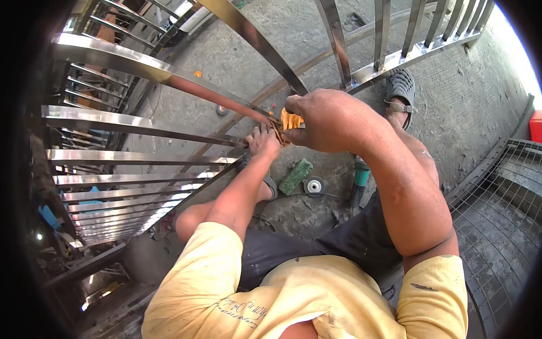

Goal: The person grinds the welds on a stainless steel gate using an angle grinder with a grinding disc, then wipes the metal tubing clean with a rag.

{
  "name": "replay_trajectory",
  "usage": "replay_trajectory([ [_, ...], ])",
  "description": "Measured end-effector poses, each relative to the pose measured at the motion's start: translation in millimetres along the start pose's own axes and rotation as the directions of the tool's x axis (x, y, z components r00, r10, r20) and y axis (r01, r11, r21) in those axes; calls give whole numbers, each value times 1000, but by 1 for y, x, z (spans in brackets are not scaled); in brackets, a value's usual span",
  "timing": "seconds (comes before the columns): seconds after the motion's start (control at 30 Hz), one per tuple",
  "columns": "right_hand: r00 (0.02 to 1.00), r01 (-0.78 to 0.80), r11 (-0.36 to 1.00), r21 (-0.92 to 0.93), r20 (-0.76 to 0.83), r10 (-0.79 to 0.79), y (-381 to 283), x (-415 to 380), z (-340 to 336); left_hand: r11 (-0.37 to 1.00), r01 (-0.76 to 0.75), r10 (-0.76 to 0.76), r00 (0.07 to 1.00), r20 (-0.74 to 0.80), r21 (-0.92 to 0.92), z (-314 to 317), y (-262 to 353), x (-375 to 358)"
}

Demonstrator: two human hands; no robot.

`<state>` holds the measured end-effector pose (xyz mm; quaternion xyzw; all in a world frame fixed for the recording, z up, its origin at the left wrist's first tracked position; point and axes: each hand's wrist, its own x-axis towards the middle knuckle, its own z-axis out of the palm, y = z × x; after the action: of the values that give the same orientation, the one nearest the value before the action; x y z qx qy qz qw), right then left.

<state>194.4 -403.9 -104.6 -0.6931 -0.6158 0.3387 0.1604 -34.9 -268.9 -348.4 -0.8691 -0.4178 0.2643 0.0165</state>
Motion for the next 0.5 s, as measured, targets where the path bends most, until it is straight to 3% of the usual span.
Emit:
replay_trajectory([
  [0.03, 1000, 12, 1000, -16, -4, -12, 1, -1, 0, 999, 23, -25, 998, -61, -23, 10, -4, 1],
  [0.13, 999, 1, 1000, -28, -51, -2, 9, -4, -3, 984, 126, -130, 991, 25, 125, 12, -7, -13],
  [0.17, 998, -12, 1000, -15, -62, 11, 9, -7, -5, 986, 73, -72, 997, -15, 148, 23, -14, -18],
  [0.27, 997, -25, 999, 39, -76, 27, 5, -10, -11, 996, 57, -48, 991, -123, 70, 27, -20, -12],
  [0.3, 996, -8, 999, 39, -84, 12, 5, -10, -9, 999, 21, -25, 990, -142, -31, 12, -17, -10],
  [0.43, 998, 8, 1000, 21, -59, -7, 3, -13, -4, 999, -50, 50, 998, -23, 2, 0, -17, -11],
  [0.5, 999, 8, 1000, 1, -52, -8, 5, -14, -4, 989, -107, 89, 983, 163, 106, -4, -26, -14],
])
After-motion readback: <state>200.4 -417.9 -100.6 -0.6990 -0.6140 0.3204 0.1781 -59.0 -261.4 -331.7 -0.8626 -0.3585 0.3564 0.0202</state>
